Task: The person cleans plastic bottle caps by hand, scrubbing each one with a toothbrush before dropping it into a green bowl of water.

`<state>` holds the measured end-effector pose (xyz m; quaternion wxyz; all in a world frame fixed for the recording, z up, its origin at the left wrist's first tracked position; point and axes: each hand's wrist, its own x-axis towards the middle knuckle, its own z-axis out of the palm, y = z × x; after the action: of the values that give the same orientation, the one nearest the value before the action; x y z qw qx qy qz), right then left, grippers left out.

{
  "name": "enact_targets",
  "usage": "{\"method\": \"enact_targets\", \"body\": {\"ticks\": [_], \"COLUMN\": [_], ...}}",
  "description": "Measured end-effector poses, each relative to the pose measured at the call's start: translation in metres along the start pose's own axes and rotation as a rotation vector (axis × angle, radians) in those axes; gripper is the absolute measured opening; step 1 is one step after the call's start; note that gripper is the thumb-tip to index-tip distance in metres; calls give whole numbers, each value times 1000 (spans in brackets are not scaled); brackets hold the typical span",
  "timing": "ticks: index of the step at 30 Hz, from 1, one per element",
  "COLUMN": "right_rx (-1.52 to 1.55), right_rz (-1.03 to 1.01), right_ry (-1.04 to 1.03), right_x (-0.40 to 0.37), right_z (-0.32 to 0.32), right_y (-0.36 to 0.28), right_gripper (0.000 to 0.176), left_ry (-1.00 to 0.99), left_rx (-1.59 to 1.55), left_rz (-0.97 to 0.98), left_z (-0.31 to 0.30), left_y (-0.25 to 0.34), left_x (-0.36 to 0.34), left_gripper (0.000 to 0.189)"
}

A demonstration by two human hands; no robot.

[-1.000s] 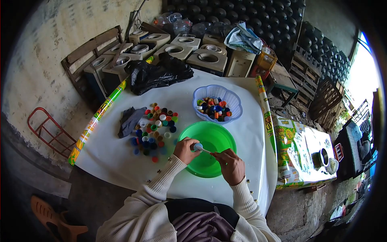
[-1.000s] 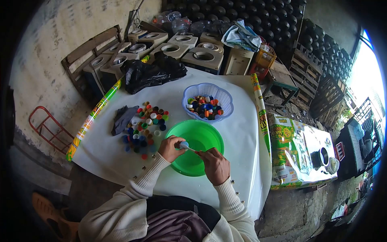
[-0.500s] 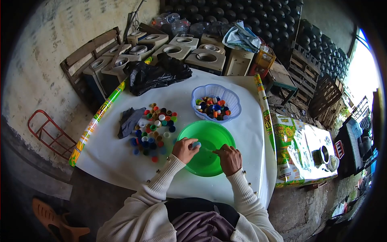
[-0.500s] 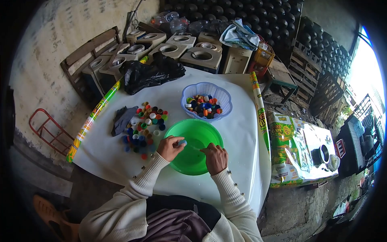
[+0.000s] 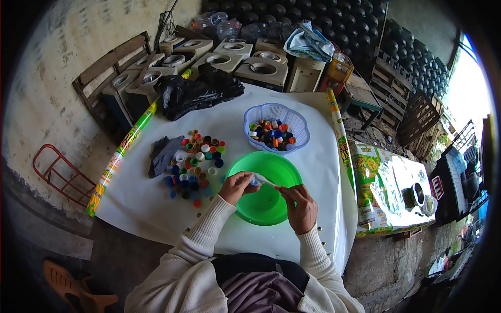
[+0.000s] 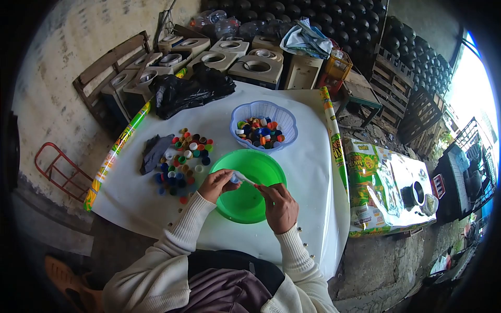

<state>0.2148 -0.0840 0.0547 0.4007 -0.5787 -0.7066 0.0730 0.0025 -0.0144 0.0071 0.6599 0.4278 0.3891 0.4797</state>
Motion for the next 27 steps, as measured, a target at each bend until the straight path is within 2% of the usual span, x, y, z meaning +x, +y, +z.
{"method": "enact_targets", "body": {"ticks": [2, 5, 8, 10, 11, 14, 16, 17, 19, 20, 23, 24, 27], "right_rx": [-6, -46, -59, -23, -4, -51, -51, -50, -235, -328, -282, -221, -116], "right_rz": [-23, 18, -88, -80, -76, -83, -46, -25, -110, -154, -202, -123, -19], "right_ry": [-93, 49, -66, 17, 55, -107, -48, -22, -42, -51, -178, -178, -16], "right_x": [-2, -1, -5, -5, -5, -2, 5, 6, 7, 7, 5, 7, 12], "right_z": [-3, -3, -6, -4, -3, -5, -3, -2, 11, 18, 25, 19, 4], "right_y": [-1, 1, 2, 1, 1, 2, 3, 4, 21, 29, 34, 23, 2], "right_gripper": [14, 14, 13, 13, 13, 12, 11, 11, 11, 11, 12, 11, 13], "left_ry": [10, 4, 23, 25, 26, 36, 39, 74, 143, 128, 108, 118, 117], "left_rx": [-47, -18, 36, 57, 96, 229, 351, 483, 744, 733, 706, 699, 708], "left_rz": [-38, -51, -92, -100, -60, 48, 130, 233, 435, 427, 396, 371, 340], "left_z": [0, 0, -2, -5, -4, -3, -9, -11, -11, -10, -7, -7, -10], "left_y": [-1, 0, 2, 5, 5, -5, -10, -12, -14, -13, -8, -9, -10], "left_x": [-3, 0, -3, -2, 0, -1, 2, 4, 3, 1, -2, -2, -3], "left_gripper": [28, 27, 27, 27, 27, 24, 22, 21, 21, 22, 25, 25, 29]}}
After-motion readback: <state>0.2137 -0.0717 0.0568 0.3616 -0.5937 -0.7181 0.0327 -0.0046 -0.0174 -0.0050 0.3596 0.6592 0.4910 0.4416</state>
